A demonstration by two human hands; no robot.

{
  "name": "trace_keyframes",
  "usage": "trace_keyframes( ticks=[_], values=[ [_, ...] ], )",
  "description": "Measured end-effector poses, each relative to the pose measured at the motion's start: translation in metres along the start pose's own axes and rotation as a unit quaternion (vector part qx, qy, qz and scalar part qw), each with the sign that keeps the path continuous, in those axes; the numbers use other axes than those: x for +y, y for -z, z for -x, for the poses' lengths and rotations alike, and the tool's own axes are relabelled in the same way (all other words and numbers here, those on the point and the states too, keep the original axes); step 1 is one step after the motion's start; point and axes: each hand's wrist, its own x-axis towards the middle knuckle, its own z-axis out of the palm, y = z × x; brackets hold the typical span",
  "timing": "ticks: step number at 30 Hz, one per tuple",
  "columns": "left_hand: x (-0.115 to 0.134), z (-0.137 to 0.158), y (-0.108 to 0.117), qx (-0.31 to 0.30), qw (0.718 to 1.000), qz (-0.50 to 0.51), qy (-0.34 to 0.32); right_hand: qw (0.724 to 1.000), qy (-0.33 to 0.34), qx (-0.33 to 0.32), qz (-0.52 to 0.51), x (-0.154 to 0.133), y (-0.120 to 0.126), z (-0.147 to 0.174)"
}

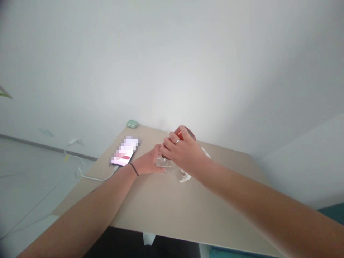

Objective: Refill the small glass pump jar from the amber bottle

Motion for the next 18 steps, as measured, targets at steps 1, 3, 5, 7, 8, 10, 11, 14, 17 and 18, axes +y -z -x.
trace_keyframes(
  ticks=[1,3,5,7,8,10,11,14,17,18],
  values=[
    [0.001,0.001,0.0,-0.003,1.0,0.004,0.006,1.0,-0.007,0.002,-0.008,0.0,-0.001,0.002],
    [0.002,0.001,0.001,-0.008,1.0,0.009,0.012,1.0,-0.021,0.007,-0.022,-0.001,-0.004,0.005],
    [0.003,0.001,0.001,-0.01,1.0,0.016,0.01,0.999,-0.035,0.007,-0.034,-0.002,-0.007,0.008],
    [0.003,0.001,0.001,-0.014,1.0,0.021,0.005,0.997,-0.055,0.007,-0.048,-0.004,-0.01,0.012],
    [0.003,0.001,0.0,-0.016,1.0,0.02,0.006,0.996,-0.067,0.005,-0.059,-0.005,-0.012,0.013],
    [0.003,0.001,0.0,-0.017,1.0,0.006,0.013,0.991,-0.098,-0.001,-0.093,-0.006,-0.018,0.018],
    [0.003,0.001,0.0,-0.016,1.0,-0.004,0.016,0.986,-0.117,-0.005,-0.118,-0.006,-0.022,0.021],
    [0.006,0.001,0.0,-0.017,0.999,-0.025,0.025,0.952,-0.207,-0.01,-0.224,-0.007,-0.039,0.035],
    [0.008,0.002,0.0,-0.017,0.998,-0.037,0.046,0.855,-0.342,0.018,-0.39,-0.011,-0.065,0.055],
    [0.008,0.002,0.0,-0.015,0.998,-0.04,0.051,0.797,-0.386,0.039,-0.462,-0.013,-0.075,0.062]
  ],
)
